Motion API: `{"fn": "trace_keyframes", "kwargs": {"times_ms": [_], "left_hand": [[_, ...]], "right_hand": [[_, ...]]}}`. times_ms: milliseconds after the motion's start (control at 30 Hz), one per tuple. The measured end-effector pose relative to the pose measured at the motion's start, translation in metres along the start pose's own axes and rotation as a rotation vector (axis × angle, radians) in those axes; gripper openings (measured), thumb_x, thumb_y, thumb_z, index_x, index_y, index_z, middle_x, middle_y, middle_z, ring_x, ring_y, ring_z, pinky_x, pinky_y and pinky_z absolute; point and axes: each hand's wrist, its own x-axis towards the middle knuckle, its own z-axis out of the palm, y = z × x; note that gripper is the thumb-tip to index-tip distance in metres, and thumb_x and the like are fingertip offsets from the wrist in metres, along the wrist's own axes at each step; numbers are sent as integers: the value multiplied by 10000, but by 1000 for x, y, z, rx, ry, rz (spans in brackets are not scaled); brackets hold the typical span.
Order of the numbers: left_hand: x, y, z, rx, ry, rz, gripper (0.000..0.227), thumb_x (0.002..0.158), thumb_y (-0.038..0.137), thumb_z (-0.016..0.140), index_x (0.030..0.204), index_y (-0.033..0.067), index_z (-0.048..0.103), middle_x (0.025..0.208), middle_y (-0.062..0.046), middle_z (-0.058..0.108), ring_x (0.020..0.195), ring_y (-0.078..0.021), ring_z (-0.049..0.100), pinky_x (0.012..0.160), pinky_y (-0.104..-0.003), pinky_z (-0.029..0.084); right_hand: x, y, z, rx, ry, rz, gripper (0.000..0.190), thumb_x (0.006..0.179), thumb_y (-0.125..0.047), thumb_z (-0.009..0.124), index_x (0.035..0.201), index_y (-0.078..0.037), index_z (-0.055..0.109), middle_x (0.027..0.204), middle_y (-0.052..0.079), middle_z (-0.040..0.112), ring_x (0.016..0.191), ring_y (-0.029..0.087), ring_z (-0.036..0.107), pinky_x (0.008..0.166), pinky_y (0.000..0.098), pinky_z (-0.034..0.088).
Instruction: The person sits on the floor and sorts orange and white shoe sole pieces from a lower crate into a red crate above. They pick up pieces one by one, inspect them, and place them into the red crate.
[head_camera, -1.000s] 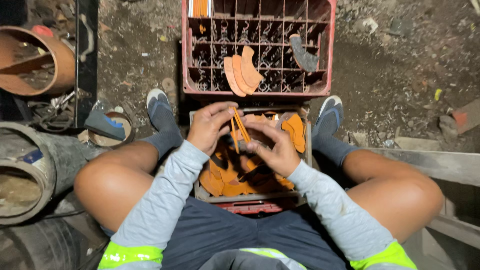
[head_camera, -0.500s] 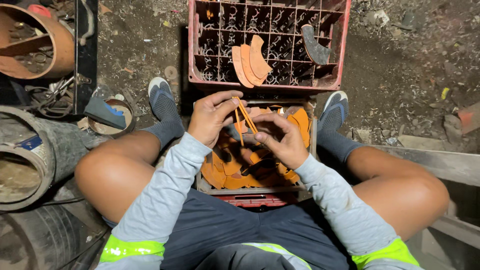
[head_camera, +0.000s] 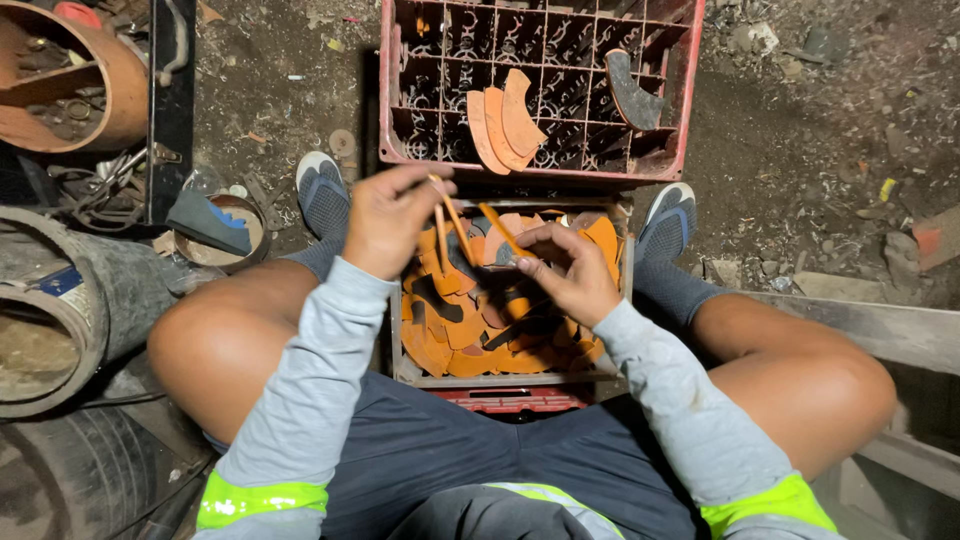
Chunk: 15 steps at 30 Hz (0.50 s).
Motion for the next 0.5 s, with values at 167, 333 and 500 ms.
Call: {"fn": "trace_keyframes", "kwargs": {"times_ms": [167,333,500], "left_hand": [[0,26,-15,12,78,-47,267,996,77,633,1226,-48,690,1038,-140,754,869,-185,760,761,-285,624],[-3,33,-13,70,75,-53,277,1004,89,608,1235,-35,696,1039,-142,755,831,-161,747,743,-269,617],[0,26,-11,59,41,-72,270,1011,96,603,1227,-35,696,1047,-146,758,793,-137,719,700,-262,598]], "right_hand": [[9,33,-14,-814,-148,28,336,846,-187,783,1113,-11,679,1106,186,675,1035,355,664,934,419,526],[7,59,3,-865,-160,-37,372,845,-229,742,1134,-8,662,1191,221,632,1113,421,605,969,489,486],[13,66,46,-814,-172,-235,315,895,-193,704,1166,-39,661,1229,199,620,1159,400,609,1026,467,494]]}}
